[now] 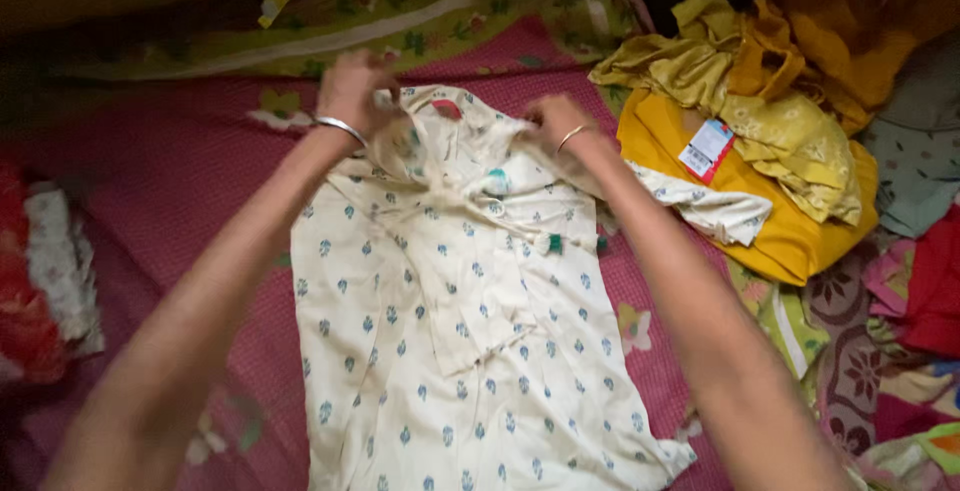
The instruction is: The person lays a white patterned top on a bed, smooths it, ties the drawstrings at the neckline, and then folds the garment in half. The person handles the top by hand throughout the process.
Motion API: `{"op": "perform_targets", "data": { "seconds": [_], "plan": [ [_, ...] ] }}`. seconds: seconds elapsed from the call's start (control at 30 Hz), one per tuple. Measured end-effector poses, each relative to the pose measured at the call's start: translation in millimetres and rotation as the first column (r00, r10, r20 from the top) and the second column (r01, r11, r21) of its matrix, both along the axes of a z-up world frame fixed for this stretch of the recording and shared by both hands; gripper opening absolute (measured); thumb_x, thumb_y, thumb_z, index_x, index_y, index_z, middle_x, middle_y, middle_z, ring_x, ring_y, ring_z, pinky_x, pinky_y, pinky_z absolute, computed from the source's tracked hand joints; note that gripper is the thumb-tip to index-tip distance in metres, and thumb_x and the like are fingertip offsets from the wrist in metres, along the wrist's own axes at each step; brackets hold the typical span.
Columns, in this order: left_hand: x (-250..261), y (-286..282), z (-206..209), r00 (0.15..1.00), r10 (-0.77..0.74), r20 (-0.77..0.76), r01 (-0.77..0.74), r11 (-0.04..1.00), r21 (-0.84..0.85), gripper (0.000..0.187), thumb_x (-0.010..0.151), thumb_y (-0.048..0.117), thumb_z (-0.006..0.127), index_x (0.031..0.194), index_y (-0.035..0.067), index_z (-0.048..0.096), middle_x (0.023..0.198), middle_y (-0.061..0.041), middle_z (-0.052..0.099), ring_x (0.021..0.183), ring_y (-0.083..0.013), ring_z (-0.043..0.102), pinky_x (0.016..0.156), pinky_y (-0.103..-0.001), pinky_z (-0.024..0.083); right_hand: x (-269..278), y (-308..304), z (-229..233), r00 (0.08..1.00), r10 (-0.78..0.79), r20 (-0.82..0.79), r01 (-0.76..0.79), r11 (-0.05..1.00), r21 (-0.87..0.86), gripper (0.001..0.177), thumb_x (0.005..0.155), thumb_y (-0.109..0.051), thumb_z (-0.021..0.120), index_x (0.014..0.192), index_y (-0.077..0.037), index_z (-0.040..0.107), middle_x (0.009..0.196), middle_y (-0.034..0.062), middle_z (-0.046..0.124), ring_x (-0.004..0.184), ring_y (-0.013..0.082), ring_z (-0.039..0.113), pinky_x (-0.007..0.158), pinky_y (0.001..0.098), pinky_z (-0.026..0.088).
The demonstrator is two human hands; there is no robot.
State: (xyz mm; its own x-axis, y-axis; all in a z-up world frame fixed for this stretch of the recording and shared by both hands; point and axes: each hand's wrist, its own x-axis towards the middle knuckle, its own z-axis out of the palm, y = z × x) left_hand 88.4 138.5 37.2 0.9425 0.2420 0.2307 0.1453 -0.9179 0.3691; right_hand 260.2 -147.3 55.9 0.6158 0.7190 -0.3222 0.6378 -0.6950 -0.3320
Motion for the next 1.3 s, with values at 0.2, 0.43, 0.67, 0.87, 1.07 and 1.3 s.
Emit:
{"op": "perform_targets", "data": {
  "seconds": [0.2, 0.43, 0.67, 0.87, 1.07, 1.3],
  "plan": [
    [52.7, 71.4, -50.5, 0.965, 0.2, 0.169, -0.176, 0.973, -0.146, 0.019, 0.085, 0.018, 0.085, 0.101, 0.013, 0.076, 0.106, -0.013, 0.072, 0.094, -0.0312, 0.068, 0.082, -0.046, 0.056, 77.9, 16.2, -8.6, 0.946, -0.271, 0.179, 0.23, 0.948, 0.22, 0.041, 0.086, -0.032, 0.079, 0.12, -0.01, 0.075, 0.113, 0.0184, 0.073, 0.1, 0.0354, 0.071, 0.094, 0.0444, 0.052],
    [55.2, 97.2, -98.2, 0.955, 0.226, 0.19, -0.189, 0.963, -0.194, 0.019, 0.083, 0.009, 0.082, 0.098, 0.004, 0.072, 0.094, -0.017, 0.072, 0.085, -0.0355, 0.069, 0.075, -0.045, 0.055, 131.6, 10.0, -109.7, 0.867, -0.401, 0.294, 0.267, 0.875, 0.404, 0.031, 0.095, -0.021, 0.073, 0.116, 0.001, 0.068, 0.116, 0.028, 0.068, 0.109, 0.0455, 0.064, 0.092, 0.0495, 0.051],
    [51.9, 103.9, -125.8, 0.944, 0.309, 0.12, -0.238, 0.884, -0.401, 0.035, 0.082, 0.023, 0.089, 0.101, 0.001, 0.07, 0.092, -0.017, 0.073, 0.081, -0.029, 0.071, 0.076, -0.042, 0.058, 158.0, -0.4, -153.7, 0.946, -0.308, 0.101, 0.25, 0.892, 0.376, 0.051, 0.102, -0.022, 0.065, 0.142, 0.001, 0.045, 0.14, 0.0295, 0.058, 0.125, 0.0468, 0.057, 0.102, 0.0484, 0.048],
    [45.8, 87.1, -87.8, 0.941, 0.315, -0.126, -0.339, 0.863, -0.375, 0.078, 0.083, 0.035, 0.088, 0.136, -0.006, 0.048, 0.134, -0.028, 0.053, 0.122, -0.0409, 0.053, 0.103, -0.049, 0.044, 90.4, 19.9, -64.6, 0.881, -0.462, -0.1, 0.472, 0.867, 0.158, 0.093, 0.095, -0.035, 0.07, 0.159, -0.008, 0.007, 0.164, 0.0256, 0.01, 0.134, 0.04, 0.049, 0.109, 0.0479, 0.043],
    [-77.2, -3.2, -57.3, 0.887, 0.344, 0.307, -0.31, 0.938, -0.155, 0.071, 0.098, 0.023, 0.08, 0.147, -0.012, 0.042, 0.148, -0.034, 0.044, 0.135, -0.0478, 0.046, 0.109, -0.055, 0.04, -61.3, -9.9, -54.2, 0.863, -0.23, 0.45, -0.029, 0.867, 0.498, 0.068, 0.103, -0.028, 0.067, 0.152, 0.001, 0.03, 0.149, 0.0321, 0.031, 0.134, 0.0449, 0.046, 0.11, 0.0515, 0.046],
    [-140.3, -85.8, -55.9, 0.935, 0.353, 0.019, -0.166, 0.487, -0.857, 0.026, 0.094, 0.014, 0.067, 0.118, 0.005, 0.063, 0.106, -0.006, 0.072, 0.092, -0.015, 0.071, 0.078, -0.03, 0.06, -214.8, -60.2, -70.3, 0.89, -0.372, 0.265, 0.205, 0.844, 0.496, 0.076, 0.079, -0.031, 0.083, 0.133, 0.002, 0.042, 0.121, 0.0235, 0.052, 0.111, 0.0417, 0.056, 0.094, 0.0484, 0.048]
  ]
}}
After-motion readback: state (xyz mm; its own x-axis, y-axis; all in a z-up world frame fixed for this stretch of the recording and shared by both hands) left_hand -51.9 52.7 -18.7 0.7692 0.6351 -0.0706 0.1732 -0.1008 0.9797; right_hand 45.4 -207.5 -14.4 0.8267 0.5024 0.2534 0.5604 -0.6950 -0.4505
